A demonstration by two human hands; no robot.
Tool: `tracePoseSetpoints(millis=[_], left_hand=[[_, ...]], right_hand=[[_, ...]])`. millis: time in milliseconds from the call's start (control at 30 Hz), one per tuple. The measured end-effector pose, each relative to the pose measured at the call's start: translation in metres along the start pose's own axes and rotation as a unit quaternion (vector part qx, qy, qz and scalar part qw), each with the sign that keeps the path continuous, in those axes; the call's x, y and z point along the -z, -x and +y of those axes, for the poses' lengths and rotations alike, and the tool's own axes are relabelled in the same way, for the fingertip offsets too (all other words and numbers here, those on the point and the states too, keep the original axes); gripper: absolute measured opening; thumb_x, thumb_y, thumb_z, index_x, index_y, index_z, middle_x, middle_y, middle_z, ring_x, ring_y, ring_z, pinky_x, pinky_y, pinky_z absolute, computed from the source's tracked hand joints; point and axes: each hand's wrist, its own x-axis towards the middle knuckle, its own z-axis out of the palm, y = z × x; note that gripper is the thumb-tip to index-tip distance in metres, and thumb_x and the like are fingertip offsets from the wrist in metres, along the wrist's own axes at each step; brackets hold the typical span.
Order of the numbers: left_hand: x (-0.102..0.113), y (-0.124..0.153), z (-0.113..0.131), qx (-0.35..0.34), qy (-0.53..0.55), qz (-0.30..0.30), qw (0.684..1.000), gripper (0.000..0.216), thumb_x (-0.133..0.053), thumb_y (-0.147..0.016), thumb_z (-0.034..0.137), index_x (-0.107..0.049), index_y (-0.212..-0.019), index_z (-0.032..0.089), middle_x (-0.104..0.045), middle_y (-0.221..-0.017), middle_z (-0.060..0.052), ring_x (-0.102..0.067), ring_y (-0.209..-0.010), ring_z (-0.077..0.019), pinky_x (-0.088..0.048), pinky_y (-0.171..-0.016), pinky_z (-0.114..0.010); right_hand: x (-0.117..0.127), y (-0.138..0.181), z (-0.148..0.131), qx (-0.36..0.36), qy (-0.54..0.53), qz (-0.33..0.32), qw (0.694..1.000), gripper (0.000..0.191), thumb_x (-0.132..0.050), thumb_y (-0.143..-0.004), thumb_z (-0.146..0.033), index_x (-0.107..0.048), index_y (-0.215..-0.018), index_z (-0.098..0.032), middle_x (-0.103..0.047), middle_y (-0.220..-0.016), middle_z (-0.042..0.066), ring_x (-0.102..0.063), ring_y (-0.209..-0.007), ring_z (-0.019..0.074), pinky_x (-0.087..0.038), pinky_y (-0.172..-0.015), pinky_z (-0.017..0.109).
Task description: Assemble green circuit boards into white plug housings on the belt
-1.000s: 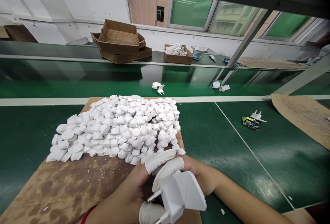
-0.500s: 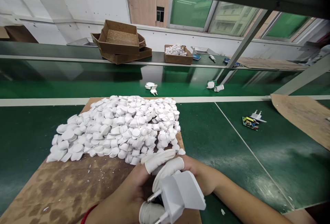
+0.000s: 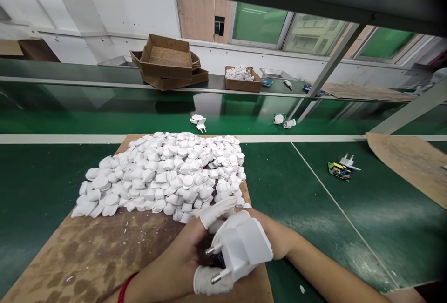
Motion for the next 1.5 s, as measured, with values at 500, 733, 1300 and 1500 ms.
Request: tracePoseSetpoints(millis=[500,733,1300,1500], left_hand=[[0.001,-0.007,-0.025,-0.058,-0.025,0.041,0.997,0.076,-0.065,-0.081,0.051,-0.032,-0.143,0.023,-0.056,-0.104,-0.01,-0.054,-0.093,-0.0211,-0.045,-0.087,-0.036],[-0.004,-0.012,-0.02,-0.029,-0.079,0.044,0.996,0.04,-0.063,-0.076,0.027,-0.058,-0.114,0.016,-0.062,-0.09,-0.005,-0.054,-0.078,-0.0153,-0.045,-0.073,-0.026],[-0.014,-0.009,-0.045,0.038,-0.056,0.002,0.998,0.063,-0.076,-0.066,0.032,-0.06,-0.126,0.02,-0.061,-0.086,-0.003,-0.048,-0.07,-0.0112,-0.04,-0.065,-0.021],[-0.007,-0.01,-0.029,0.063,-0.071,-0.023,0.995,0.043,-0.075,-0.068,0.034,-0.069,-0.107,0.017,-0.053,-0.071,0.001,-0.044,-0.064,-0.0104,-0.035,-0.059,-0.02]], right_hand=[[0.016,0.003,0.009,0.006,-0.151,0.313,0.937,0.038,-0.082,-0.062,-0.041,-0.071,-0.09,-0.017,-0.071,-0.085,0.005,-0.061,-0.067,0.0129,-0.052,-0.066,0.023],[0.066,0.001,0.013,0.05,-0.143,0.584,0.797,0.033,-0.078,-0.064,-0.035,-0.066,-0.092,-0.022,-0.072,-0.091,0.003,-0.067,-0.083,0.0188,-0.051,-0.064,0.026],[0.17,-0.052,0.02,-0.042,-0.061,0.566,0.821,0.023,-0.056,-0.092,-0.033,-0.063,-0.092,-0.011,-0.068,-0.086,0.004,-0.066,-0.077,0.0138,-0.057,-0.071,0.031],[0.184,-0.035,0.008,0.021,0.048,0.568,0.821,0.029,-0.053,-0.089,-0.036,-0.06,-0.11,-0.017,-0.067,-0.113,0.006,-0.064,-0.106,0.0169,-0.051,-0.096,0.036]])
